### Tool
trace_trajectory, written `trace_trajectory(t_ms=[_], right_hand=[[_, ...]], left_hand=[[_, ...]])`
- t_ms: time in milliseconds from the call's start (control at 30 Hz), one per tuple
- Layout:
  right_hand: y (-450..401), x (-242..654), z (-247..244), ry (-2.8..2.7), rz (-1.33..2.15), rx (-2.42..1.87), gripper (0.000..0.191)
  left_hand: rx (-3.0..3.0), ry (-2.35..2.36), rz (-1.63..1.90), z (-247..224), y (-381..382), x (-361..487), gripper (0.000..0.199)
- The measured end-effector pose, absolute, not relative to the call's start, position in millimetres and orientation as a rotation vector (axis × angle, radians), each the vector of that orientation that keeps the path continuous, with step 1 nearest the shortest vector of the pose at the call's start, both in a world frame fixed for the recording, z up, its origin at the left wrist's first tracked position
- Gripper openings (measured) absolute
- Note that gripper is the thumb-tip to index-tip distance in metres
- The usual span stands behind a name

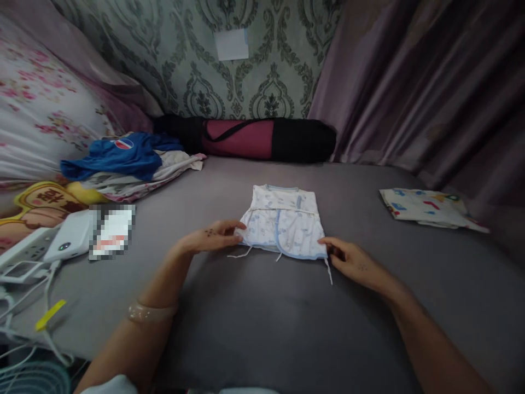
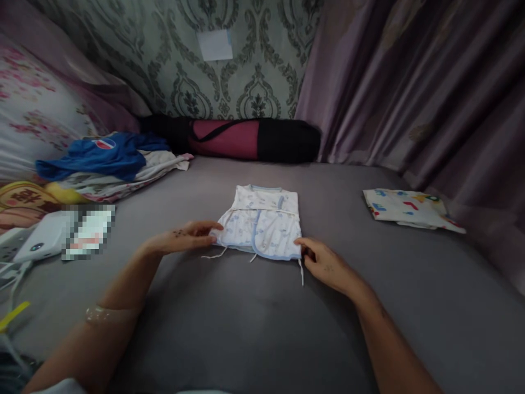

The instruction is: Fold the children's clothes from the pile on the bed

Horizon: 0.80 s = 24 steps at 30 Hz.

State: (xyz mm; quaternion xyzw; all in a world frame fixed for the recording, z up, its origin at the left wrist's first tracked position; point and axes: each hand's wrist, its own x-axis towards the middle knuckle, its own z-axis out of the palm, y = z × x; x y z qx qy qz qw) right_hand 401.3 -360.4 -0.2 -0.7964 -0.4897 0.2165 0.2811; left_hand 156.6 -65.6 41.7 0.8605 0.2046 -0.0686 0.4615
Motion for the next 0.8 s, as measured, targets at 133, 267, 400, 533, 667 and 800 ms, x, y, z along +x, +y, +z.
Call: trace_trajectory(t_ms=[133, 267, 400, 533, 667, 800], right_hand=[[-360, 404, 3, -1.491, 0.388, -2.147, 0.034], [-357, 406, -1, -1.599, 0.223, -2.157, 0.027], [-355, 407, -10, -1.673, 0.05, -2.143, 0.028], [-351, 406, -17, -1.715, -0.098, -2.056, 0.046], [-350, 406, -20, -1.815, -0.013, -1.936, 0.071], [-350, 407, -23, -1.795, 0.083, -1.9, 0.074]], left_hand=[[2.25, 0.394, -0.221, 39, -58, 148, 0.061], [2.441, 0.409, -0.049, 22, -53, 152, 0.041], [2.539, 0.355, 0.065, 11, -51, 159, 0.029], [2.597, 0.254, 0.218, 7, -49, 160, 0.038], [2.595, 0.073, 0.242, 1, -47, 163, 0.03], [2.408, -0.03, 0.244, -3, -46, 165, 0.034]])
